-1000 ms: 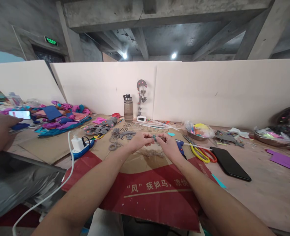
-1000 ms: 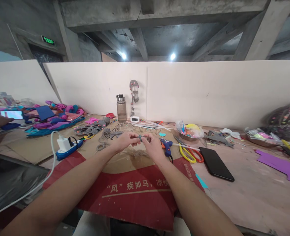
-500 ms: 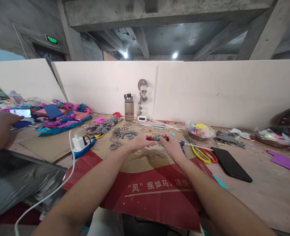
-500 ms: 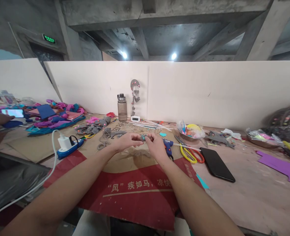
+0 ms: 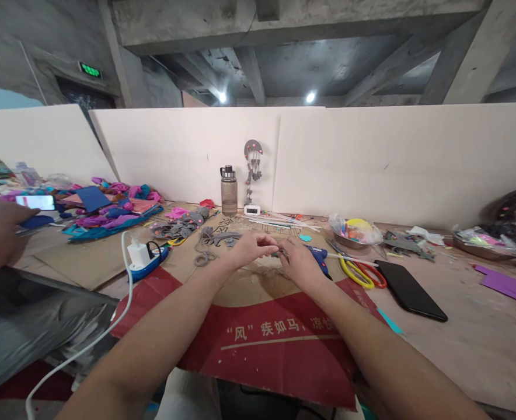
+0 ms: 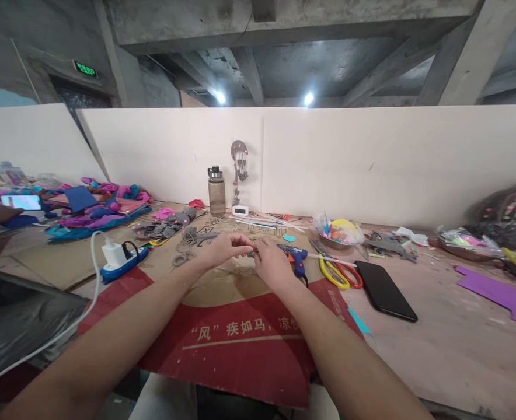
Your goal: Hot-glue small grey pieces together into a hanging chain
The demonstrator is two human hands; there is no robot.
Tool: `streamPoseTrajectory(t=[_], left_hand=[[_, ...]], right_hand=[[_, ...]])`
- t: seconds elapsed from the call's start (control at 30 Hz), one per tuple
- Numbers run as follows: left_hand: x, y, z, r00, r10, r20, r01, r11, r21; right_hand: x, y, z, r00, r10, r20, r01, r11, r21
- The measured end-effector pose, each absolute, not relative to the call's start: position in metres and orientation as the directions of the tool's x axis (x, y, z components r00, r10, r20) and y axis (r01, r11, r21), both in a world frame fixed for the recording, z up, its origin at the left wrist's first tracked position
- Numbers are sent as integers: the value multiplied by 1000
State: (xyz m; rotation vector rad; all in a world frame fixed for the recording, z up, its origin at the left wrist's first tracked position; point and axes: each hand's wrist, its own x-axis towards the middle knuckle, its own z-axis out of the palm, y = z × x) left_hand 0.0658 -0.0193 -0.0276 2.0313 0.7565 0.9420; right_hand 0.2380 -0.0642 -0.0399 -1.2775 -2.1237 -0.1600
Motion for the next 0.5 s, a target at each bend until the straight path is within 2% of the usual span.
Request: streamPoseTrajectory(t=[0.17,0.4,0.5], left_hand=[[68,-22,-28,531,779,332,169,-482,860],[73,-24,-28,504,834,224,100,-314,944],[74,-25,-28,476,858,192,56,-247,967]], right_hand=[[237,-67,-39,-311,753,579,841,502,-201],[238,-63,-41,-192,747,637,783,508,-359],[237,-64,-39,-182,737,651,758,527,-384]])
